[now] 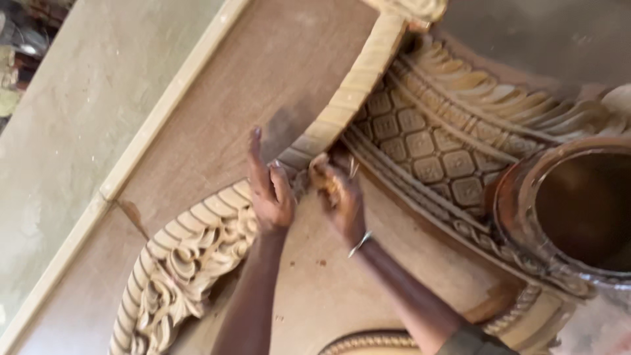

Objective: The person applies a liquid finish to a carved wooden headboard using a cloth. They repeatedly dip the cloth into a metal can and wipe the finish onto the ornate edges and flat surfaces of the headboard.

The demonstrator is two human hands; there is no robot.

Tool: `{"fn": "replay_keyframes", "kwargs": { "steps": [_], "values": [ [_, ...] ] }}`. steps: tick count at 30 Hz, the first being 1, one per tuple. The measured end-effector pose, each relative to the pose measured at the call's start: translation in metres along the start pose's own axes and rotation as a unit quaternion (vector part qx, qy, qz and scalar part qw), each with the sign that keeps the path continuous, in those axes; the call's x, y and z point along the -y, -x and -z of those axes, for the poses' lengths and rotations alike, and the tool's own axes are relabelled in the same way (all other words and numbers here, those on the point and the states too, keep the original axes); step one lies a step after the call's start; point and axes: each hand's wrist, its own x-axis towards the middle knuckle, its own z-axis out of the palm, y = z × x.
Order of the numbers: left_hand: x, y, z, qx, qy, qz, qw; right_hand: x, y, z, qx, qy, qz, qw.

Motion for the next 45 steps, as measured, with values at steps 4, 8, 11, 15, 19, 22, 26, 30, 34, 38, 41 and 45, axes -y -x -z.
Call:
{"fn": "replay_keyframes", "kwargs": {
  "steps": [4,8,11,15,19,22,26,30,34,38,41,45],
  "values": [
    [0.013,0.011,0.032,0.058,-0.240,-0.007,0.969,0.002,-0.012,0.018,-0.007,0.035,-0.016,0.999],
    [0.009,0.014,0.029,0.073,-0.263,0.000,0.962,0.015,-0.010,0.022,0.045,0.091,0.011,0.995],
    [0.003,0.013,0.029,0.075,-0.272,0.008,0.959,0.007,-0.005,0.016,0.074,0.069,-0.052,0.993],
    [0.000,0.011,0.027,0.072,-0.278,0.017,0.958,-0.011,-0.005,0.019,0.058,-0.073,-0.201,0.975],
    [-0.002,0.013,0.029,0.082,-0.276,0.024,0.957,0.001,-0.001,0.023,0.100,0.104,-0.022,0.989],
    [0.000,0.009,0.026,0.079,-0.284,0.022,0.955,-0.008,-0.009,0.024,0.123,0.044,-0.170,0.977],
    [-0.003,0.011,0.027,0.078,-0.282,0.021,0.956,-0.019,-0.011,0.042,0.127,-0.076,-0.276,0.950],
    [0.002,0.011,0.025,0.066,-0.288,0.020,0.955,-0.009,-0.022,0.041,0.122,-0.001,-0.082,0.989],
    [-0.003,0.009,0.026,0.075,-0.301,0.026,0.950,0.016,-0.033,0.031,0.139,0.045,-0.083,0.986],
    [-0.002,0.010,0.026,0.073,-0.306,0.033,0.949,0.033,-0.034,0.024,0.103,0.097,-0.049,0.989],
    [-0.004,0.009,0.026,0.073,-0.305,0.036,0.949,0.040,-0.037,0.020,0.072,0.124,-0.045,0.989],
    [-0.005,0.010,0.026,0.069,-0.301,0.037,0.951,0.044,-0.038,0.021,0.089,0.199,0.015,0.976]
  ]
}}
